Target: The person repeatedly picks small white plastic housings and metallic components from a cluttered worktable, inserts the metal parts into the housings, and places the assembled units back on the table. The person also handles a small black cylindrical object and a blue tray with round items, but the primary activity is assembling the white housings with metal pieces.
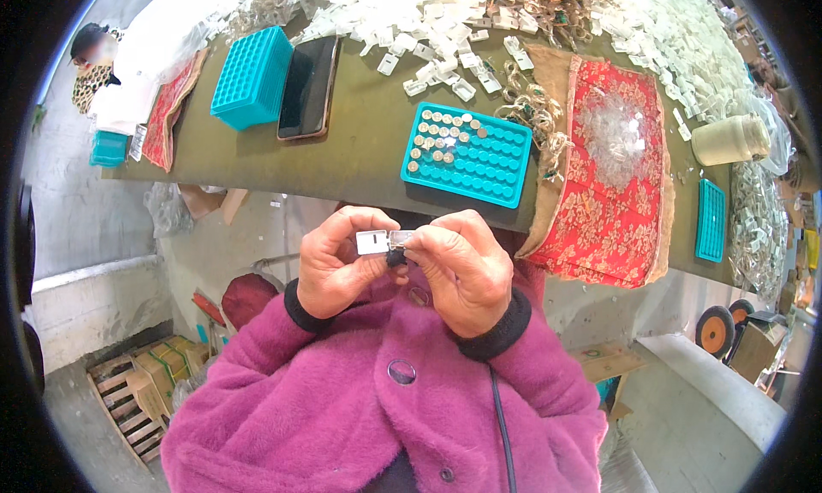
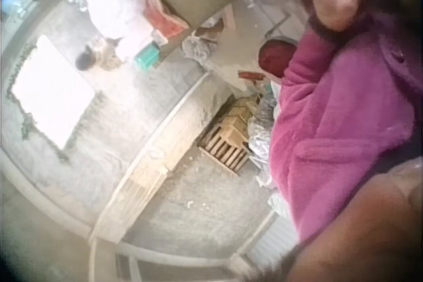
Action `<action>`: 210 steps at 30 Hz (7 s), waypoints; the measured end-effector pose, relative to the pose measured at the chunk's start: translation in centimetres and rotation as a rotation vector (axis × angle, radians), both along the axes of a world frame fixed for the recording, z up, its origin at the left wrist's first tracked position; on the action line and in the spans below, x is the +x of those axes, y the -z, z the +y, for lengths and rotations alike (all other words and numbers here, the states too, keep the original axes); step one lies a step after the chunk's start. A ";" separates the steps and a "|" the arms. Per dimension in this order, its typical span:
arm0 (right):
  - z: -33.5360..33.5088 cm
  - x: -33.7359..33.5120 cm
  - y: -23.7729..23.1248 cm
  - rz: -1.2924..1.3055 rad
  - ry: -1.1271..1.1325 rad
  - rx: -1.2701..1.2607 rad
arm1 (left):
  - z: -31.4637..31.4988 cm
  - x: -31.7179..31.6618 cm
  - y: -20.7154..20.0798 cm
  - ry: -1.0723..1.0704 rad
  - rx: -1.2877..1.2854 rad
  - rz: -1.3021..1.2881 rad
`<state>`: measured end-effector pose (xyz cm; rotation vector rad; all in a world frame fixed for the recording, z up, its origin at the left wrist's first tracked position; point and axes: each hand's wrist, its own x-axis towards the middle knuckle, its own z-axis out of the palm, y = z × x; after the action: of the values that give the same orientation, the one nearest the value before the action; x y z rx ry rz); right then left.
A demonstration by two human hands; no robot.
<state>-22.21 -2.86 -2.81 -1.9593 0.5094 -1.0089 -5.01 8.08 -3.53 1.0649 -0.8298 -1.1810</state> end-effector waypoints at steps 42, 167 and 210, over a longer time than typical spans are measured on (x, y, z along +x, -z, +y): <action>-0.2 -1.2 0.2 0.115 -0.150 0.842 | -0.3 -0.7 1.1 -0.083 0.009 0.198; 0.3 -1.5 0.2 0.156 0.087 0.317 | -0.8 -0.3 1.0 0.071 0.064 0.139; -1.7 -5.2 -1.3 0.292 -0.276 0.860 | -3.2 -1.1 -1.0 0.086 -0.204 -0.686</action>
<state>-27.44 -4.53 -1.51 -1.3324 0.6703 -0.2374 -6.13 4.89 -2.56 1.2875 -1.5037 -0.7683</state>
